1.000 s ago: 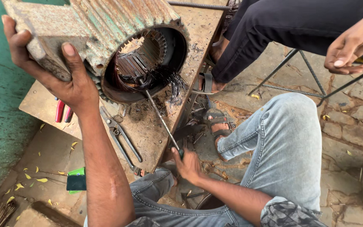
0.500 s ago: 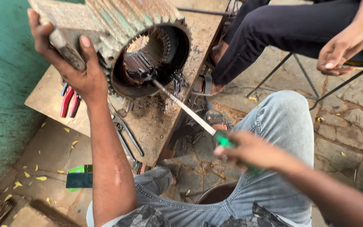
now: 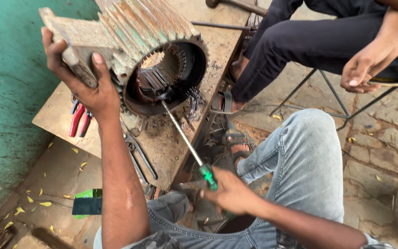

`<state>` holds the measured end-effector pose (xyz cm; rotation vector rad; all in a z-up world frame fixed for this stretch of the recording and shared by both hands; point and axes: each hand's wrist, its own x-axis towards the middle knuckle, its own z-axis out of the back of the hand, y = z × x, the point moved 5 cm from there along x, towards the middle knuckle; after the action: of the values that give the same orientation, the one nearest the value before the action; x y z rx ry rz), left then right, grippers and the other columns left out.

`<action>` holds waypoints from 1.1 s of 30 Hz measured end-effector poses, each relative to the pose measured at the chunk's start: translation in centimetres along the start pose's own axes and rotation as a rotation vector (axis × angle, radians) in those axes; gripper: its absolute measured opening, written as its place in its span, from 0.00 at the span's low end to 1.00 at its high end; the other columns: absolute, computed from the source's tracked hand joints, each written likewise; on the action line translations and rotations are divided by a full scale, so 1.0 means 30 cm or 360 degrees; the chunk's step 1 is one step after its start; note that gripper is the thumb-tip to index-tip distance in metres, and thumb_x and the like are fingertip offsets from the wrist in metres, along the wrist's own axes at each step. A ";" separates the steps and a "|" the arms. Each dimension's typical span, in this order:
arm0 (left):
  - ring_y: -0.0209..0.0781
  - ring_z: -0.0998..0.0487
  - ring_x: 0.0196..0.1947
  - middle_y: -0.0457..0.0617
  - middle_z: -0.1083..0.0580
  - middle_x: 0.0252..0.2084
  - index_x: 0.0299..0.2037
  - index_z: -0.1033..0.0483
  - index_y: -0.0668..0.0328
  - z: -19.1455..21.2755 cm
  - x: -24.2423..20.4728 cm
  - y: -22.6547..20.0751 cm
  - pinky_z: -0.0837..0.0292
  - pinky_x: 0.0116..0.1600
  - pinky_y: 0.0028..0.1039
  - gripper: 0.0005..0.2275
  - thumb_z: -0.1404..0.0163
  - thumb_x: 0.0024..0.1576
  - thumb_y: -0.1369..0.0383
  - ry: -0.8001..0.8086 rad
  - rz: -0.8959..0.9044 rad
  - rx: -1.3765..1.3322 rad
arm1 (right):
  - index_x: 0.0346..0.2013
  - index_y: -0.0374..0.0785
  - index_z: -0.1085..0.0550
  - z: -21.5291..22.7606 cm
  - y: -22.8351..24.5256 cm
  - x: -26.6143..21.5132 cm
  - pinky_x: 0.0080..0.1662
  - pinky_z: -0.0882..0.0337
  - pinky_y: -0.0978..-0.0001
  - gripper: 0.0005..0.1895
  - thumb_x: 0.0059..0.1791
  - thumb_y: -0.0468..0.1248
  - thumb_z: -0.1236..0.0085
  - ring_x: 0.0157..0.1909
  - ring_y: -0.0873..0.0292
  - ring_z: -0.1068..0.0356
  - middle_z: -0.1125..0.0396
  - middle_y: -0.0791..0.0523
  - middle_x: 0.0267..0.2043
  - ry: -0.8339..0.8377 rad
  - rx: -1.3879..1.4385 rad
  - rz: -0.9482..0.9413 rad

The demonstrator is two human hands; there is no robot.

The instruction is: The person sits on the ground and uses pliers and a screwdriver to remove copper windings from a motor stator. They pull out bundles of wire, cut them, and place them on the floor while another person sits nearby.

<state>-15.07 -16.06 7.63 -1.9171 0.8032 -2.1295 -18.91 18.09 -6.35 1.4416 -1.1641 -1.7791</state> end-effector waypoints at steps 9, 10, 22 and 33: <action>0.41 0.48 0.78 0.45 0.48 0.79 0.69 0.43 0.47 0.004 -0.011 0.009 0.55 0.81 0.32 0.20 0.47 0.74 0.75 0.0009 0.0003 0.0019 | 0.45 0.31 0.28 0.258 0.395 -0.126 0.18 0.31 0.68 0.21 0.44 0.41 0.34 0.15 0.60 0.33 0.30 0.53 0.23 -0.0037 -0.0218 -0.0702; 0.41 0.49 0.78 0.45 0.48 0.79 0.69 0.44 0.47 0.002 -0.014 0.014 0.56 0.81 0.32 0.21 0.47 0.74 0.75 0.0013 -0.0001 0.0024 | 0.47 0.26 0.30 0.321 0.450 -0.122 0.17 0.33 0.72 0.23 0.44 0.38 0.35 0.15 0.62 0.34 0.30 0.52 0.24 0.0060 0.0290 -0.0479; 0.49 0.48 0.82 0.45 0.52 0.81 0.72 0.47 0.42 0.052 0.003 0.006 0.37 0.77 0.45 0.26 0.42 0.71 0.64 0.0218 0.0119 0.0225 | 0.68 0.41 0.42 -0.027 -0.088 -0.164 0.21 0.33 0.67 0.41 0.42 0.29 0.39 0.17 0.61 0.35 0.35 0.58 0.24 -0.0105 0.0656 -0.0282; 0.49 0.40 0.78 0.50 0.41 0.80 0.78 0.45 0.50 0.147 -0.021 -0.112 0.36 0.74 0.49 0.30 0.40 0.73 0.55 0.0372 0.0284 0.0417 | 0.52 0.36 0.32 -0.017 -0.230 -0.192 0.22 0.34 0.65 0.25 0.42 0.35 0.38 0.15 0.62 0.34 0.37 0.57 0.15 -0.0284 -0.0126 0.0004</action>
<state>-9.96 -14.16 8.87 -1.4345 0.6652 -2.2446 -16.29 25.99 -9.76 1.2563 -1.1680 -1.9623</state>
